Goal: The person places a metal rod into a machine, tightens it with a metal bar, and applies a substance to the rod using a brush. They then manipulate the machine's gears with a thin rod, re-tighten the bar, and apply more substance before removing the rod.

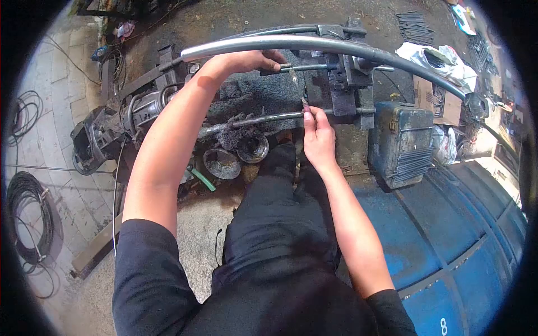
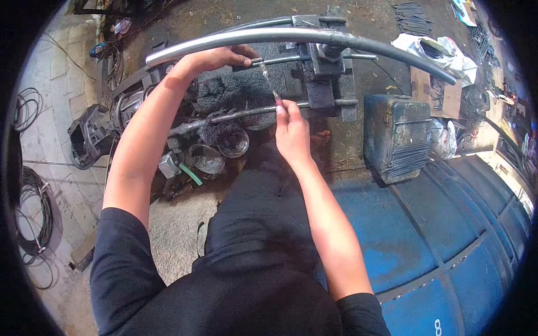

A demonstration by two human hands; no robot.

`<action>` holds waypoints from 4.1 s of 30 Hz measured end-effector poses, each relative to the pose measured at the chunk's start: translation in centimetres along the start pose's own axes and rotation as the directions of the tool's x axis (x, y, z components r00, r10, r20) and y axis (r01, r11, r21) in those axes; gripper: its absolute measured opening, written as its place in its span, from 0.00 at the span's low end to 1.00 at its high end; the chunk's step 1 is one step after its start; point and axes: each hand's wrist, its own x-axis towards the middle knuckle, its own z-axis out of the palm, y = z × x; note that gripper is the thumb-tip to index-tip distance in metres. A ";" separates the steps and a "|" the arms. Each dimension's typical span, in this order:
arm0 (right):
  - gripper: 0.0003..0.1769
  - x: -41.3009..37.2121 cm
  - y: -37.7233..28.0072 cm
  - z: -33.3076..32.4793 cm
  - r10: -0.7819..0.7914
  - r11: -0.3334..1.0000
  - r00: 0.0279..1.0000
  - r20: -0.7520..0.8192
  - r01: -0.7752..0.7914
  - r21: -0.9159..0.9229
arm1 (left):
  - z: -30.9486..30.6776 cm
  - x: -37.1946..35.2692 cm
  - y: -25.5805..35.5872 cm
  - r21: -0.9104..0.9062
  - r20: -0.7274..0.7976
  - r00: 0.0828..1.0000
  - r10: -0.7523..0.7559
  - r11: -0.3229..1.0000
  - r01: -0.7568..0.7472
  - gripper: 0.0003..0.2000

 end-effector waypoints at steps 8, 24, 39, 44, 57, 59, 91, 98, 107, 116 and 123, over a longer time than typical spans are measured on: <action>0.14 0.1 0.5 0.4 -0.004 1.000 1.000 0.011 0.004 -0.026 | 0.1 0.5 -0.7 -0.059 -0.004 1.000 0.003 0.998 -0.003 0.19; 0.15 0.7 1.6 1.2 0.103 0.992 0.992 0.073 -0.108 0.070 | -0.1 0.4 0.0 0.025 0.002 1.000 -0.018 1.000 0.018 0.17; 0.14 -3.2 2.8 0.8 0.121 0.992 0.989 0.084 -0.122 0.014 | 1.6 -2.1 0.7 0.189 -0.362 0.926 0.108 0.981 -0.041 0.16; 0.14 -1.0 -0.9 1.3 -0.157 0.986 0.987 0.023 0.156 0.055 | 9.1 -7.5 1.8 -0.215 -0.920 0.372 -0.125 0.953 -0.213 0.16; 0.16 0.5 -4.0 1.3 -0.141 0.958 0.965 0.220 0.189 -0.215 | 22.6 -9.7 -2.6 0.153 -0.778 0.583 0.234 0.971 -0.184 0.12; 0.16 -0.2 -3.2 1.5 -0.138 0.972 0.973 0.185 0.169 -0.163 | 22.9 -8.4 -2.8 0.153 -0.740 0.626 0.245 0.968 -0.198 0.14; 0.17 2.0 -4.7 -1.7 0.075 0.968 0.976 0.206 -0.022 -0.250 | 24.5 -2.0 -0.9 0.042 -0.331 0.911 0.245 0.969 -0.245 0.16; 0.16 2.3 -3.7 -1.5 -0.001 0.986 0.977 0.215 0.037 -0.164 | 19.3 -6.9 -0.6 0.161 -0.350 0.924 0.152 0.982 -0.100 0.12; 0.17 2.8 -6.4 -1.4 0.040 0.975 0.932 0.361 0.042 -0.217 | 17.4 -3.5 -1.0 0.424 -0.503 0.779 0.374 0.892 -0.155 0.08; 0.17 3.0 -4.9 -1.9 -0.130 0.944 0.942 0.308 0.213 -0.251 | 18.3 -6.1 -0.3 0.232 -0.726 0.660 0.190 0.972 -0.025 0.06; 0.16 2.5 -3.8 -1.6 -0.028 0.978 0.966 0.256 0.080 -0.194 | 15.4 -8.4 -0.6 0.004 -0.889 0.457 0.000 1.000 0.008 0.11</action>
